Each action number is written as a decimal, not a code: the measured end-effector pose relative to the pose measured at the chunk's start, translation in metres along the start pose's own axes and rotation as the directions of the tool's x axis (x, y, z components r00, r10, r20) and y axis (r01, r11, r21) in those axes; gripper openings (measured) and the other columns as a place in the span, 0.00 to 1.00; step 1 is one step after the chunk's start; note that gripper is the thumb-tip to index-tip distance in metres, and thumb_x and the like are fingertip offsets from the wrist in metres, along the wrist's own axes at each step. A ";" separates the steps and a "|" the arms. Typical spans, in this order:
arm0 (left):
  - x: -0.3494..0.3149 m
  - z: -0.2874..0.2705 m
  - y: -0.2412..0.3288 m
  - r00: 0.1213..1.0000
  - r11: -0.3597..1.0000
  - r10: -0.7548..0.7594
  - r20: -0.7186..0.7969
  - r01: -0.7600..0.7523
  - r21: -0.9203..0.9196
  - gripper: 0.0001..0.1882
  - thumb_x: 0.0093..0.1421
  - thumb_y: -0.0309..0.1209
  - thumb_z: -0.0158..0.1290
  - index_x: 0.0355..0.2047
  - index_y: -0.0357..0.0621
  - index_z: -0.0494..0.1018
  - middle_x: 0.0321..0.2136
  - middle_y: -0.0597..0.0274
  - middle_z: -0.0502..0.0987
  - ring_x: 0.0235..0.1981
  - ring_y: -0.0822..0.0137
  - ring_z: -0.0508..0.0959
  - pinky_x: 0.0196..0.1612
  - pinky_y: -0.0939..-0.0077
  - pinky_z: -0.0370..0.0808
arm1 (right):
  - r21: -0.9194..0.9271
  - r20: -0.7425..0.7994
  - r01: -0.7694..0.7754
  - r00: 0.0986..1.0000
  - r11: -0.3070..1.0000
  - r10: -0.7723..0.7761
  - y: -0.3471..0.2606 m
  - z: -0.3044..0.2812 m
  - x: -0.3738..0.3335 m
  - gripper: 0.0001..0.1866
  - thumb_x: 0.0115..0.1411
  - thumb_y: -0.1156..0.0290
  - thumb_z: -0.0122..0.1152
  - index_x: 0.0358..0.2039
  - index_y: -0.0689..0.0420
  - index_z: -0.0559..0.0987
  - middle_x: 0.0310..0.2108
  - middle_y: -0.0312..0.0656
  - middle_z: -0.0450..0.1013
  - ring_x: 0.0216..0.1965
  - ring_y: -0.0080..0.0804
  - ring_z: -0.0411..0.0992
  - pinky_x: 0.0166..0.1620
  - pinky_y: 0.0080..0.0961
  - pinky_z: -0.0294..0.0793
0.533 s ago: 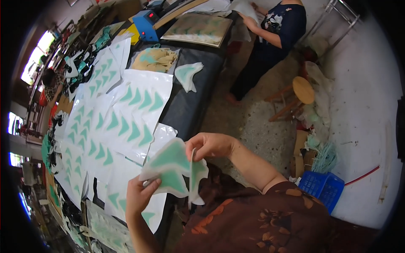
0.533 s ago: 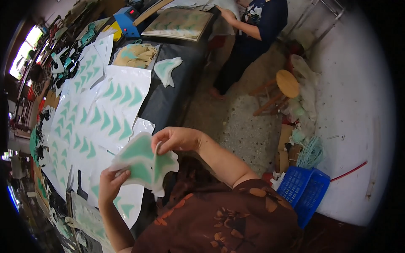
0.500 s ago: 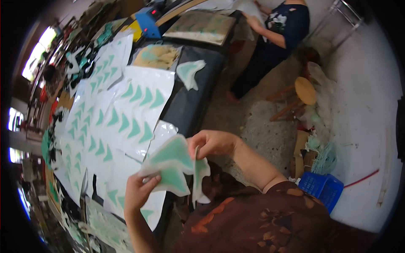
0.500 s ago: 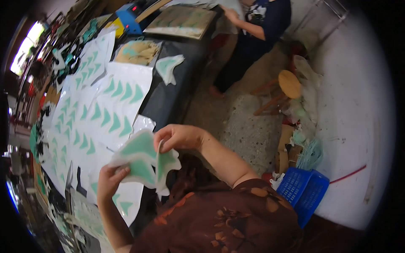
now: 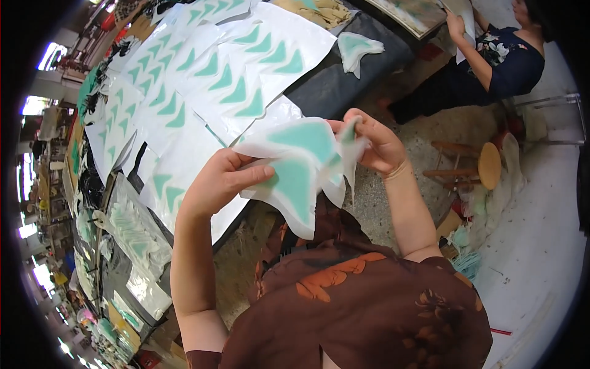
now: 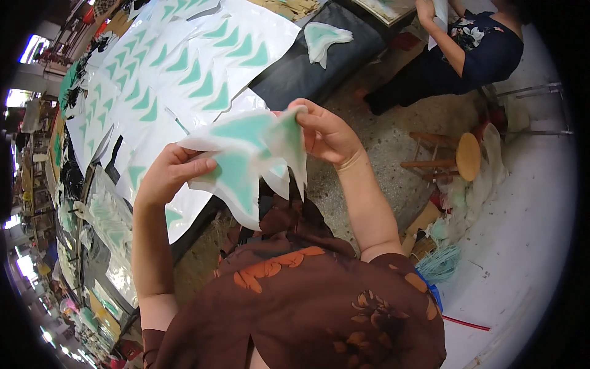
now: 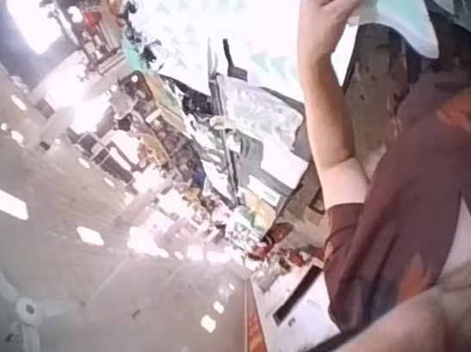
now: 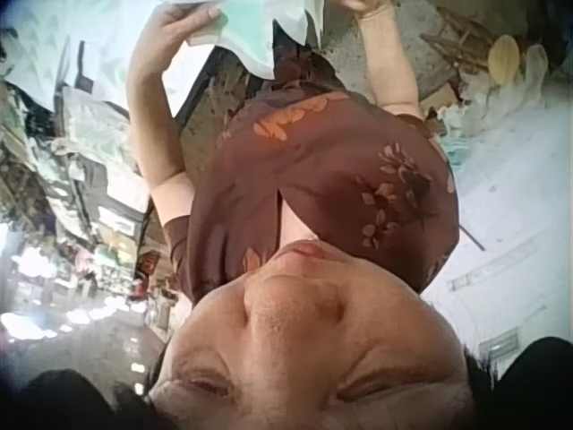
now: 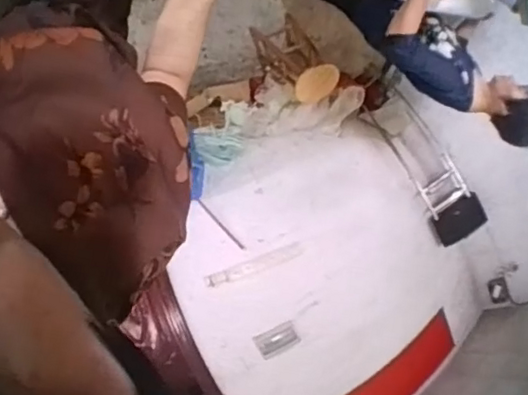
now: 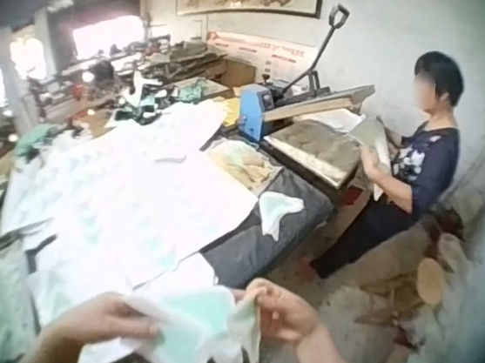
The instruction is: Peeling green chevron decals from white backing sheets in a shoe manufacturing facility.
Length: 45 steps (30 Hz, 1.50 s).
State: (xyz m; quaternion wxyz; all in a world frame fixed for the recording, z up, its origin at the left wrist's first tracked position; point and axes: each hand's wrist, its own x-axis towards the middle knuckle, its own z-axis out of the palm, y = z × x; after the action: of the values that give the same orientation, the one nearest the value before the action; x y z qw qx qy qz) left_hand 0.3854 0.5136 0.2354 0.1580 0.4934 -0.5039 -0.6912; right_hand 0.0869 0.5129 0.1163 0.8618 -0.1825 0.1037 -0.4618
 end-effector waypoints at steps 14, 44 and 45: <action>-0.018 0.007 -0.027 0.926 0.900 0.190 -0.326 -0.031 0.435 0.11 0.56 0.30 0.60 0.36 0.34 0.78 0.29 0.61 0.80 0.33 0.75 0.77 0.37 0.78 0.74 | -0.090 -0.221 -0.228 0.954 0.969 0.204 0.042 0.020 0.048 0.14 0.66 0.67 0.53 0.49 0.58 0.71 0.44 0.39 0.74 0.45 0.26 0.74 0.48 0.26 0.77; -0.051 -0.034 -0.088 0.879 0.997 -0.022 -0.477 -0.016 -0.074 0.11 0.55 0.30 0.59 0.34 0.34 0.78 0.27 0.64 0.79 0.30 0.76 0.75 0.37 0.81 0.71 | -0.048 -0.249 -0.245 0.942 0.968 0.226 0.112 0.025 0.104 0.14 0.61 0.76 0.56 0.47 0.63 0.71 0.43 0.43 0.74 0.44 0.32 0.74 0.49 0.28 0.74; -0.059 -0.042 -0.093 0.906 0.984 -0.086 -0.414 0.012 -0.179 0.11 0.55 0.31 0.59 0.34 0.34 0.79 0.28 0.66 0.79 0.30 0.78 0.74 0.37 0.82 0.71 | -0.177 -0.212 -0.227 0.959 0.958 0.188 0.112 0.033 0.106 0.15 0.59 0.77 0.59 0.46 0.61 0.71 0.41 0.41 0.74 0.42 0.29 0.74 0.47 0.26 0.74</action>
State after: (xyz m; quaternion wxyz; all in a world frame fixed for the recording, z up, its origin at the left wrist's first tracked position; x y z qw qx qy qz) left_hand 0.4743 0.5739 0.1869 0.2873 0.6274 -0.3837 -0.6137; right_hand 0.2413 0.4883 0.0991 0.8688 -0.2104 0.2514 -0.3711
